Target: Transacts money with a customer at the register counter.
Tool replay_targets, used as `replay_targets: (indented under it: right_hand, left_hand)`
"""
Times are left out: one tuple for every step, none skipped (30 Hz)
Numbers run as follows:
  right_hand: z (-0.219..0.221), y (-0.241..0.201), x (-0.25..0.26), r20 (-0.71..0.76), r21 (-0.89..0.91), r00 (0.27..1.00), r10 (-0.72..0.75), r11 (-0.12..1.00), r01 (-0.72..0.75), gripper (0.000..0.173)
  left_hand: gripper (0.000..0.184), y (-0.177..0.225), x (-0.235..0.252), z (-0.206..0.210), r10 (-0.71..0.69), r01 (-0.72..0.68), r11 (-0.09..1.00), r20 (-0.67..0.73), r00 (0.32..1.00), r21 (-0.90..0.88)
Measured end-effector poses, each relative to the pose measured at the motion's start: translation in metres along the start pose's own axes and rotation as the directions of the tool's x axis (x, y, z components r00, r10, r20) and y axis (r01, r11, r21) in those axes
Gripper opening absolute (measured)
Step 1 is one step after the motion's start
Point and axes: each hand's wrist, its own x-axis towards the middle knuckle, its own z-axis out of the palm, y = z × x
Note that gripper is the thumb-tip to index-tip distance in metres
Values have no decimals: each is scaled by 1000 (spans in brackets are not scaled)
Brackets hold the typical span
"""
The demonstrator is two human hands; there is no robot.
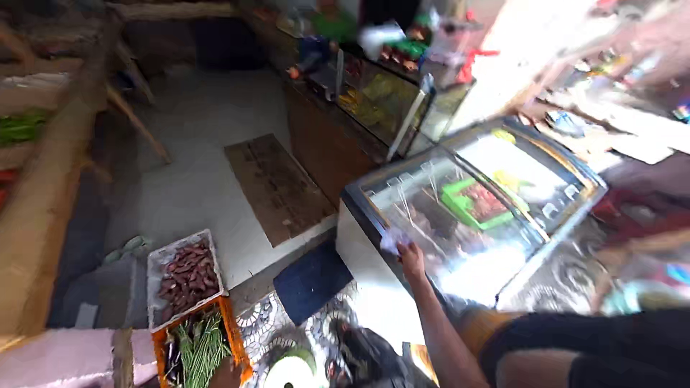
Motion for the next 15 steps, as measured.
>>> replay_targets:
  right_hand:
    - [0, -9, 3, -14, -44, 1000, 0, 999, -1, 37]
    - [0, -10, 9, -26, -47, 1000, 9, 999, -10, 37]
    - [0, -2, 18, -34, -37, 999, 2, 999, -3, 36]
    - [2, 2, 28, -29, -43, 999, -18, 999, 17, 35]
    - [7, 0, 38, -4, -47, 999, -34, 998, 33, 35]
    - [14, -5, 48, 28, -43, 999, -30, 999, 31, 34]
    - [21, -10, 53, 61, -45, 998, -12, 999, 15, 33]
    - [27, -11, 51, 86, -42, 996, 11, 999, -7, 33]
    - [31, -10, 49, 102, -36, 995, 23, 999, -19, 32]
    - [35, -7, 48, 113, -24, 993, 29, 999, -27, 31]
    - [41, -1, 51, 125, -4, 991, 51, 999, -50, 31]
    - [49, 6, 56, 143, -4, 986, 89, 996, -90, 31]
    - [59, 8, 63, 159, -16, 977, 141, 990, -141, 32]
    - [72, 7, 67, 190, -42, 963, 192, 981, -187, 34]
    - [84, 4, 71, 240, -75, 943, 230, 973, -219, 36]
  left_hand:
    - [52, 18, 10, -12, 22, -22, 1000, 0, 1000, 8]
    - [50, 35, 17, -19, 52, -52, 999, -1, 999, 14]
    - [49, 52, 22, -21, 101, -101, 995, 5, 995, 16]
    - [49, 69, 27, -21, 159, -160, 987, 24, 987, 16]
    - [49, 84, 33, -19, 209, -211, 977, 64, 976, 20]
    - [50, 98, 41, -14, 241, -245, 969, 115, 964, 26]
    - [50, 103, 51, -8, 252, -262, 964, 179, 951, 39]
    - [50, 103, 61, 1, 237, -259, 964, 248, 939, 61]
    - [50, 104, 71, 11, 194, -238, 966, 325, 926, 101]
    - [50, 109, 79, 18, 134, -209, 966, 398, 907, 151]
    - [51, 118, 86, 20, 76, -187, 960, 450, 890, 208]
    - [51, 132, 91, 17, 34, -171, 954, 477, 878, 247]
    - [51, 145, 94, 11, 24, -166, 952, 478, 878, 258]
    - [51, 158, 98, 3, 39, -174, 952, 465, 885, 251]
    - [50, 171, 103, -7, 77, -199, 952, 447, 891, 233]
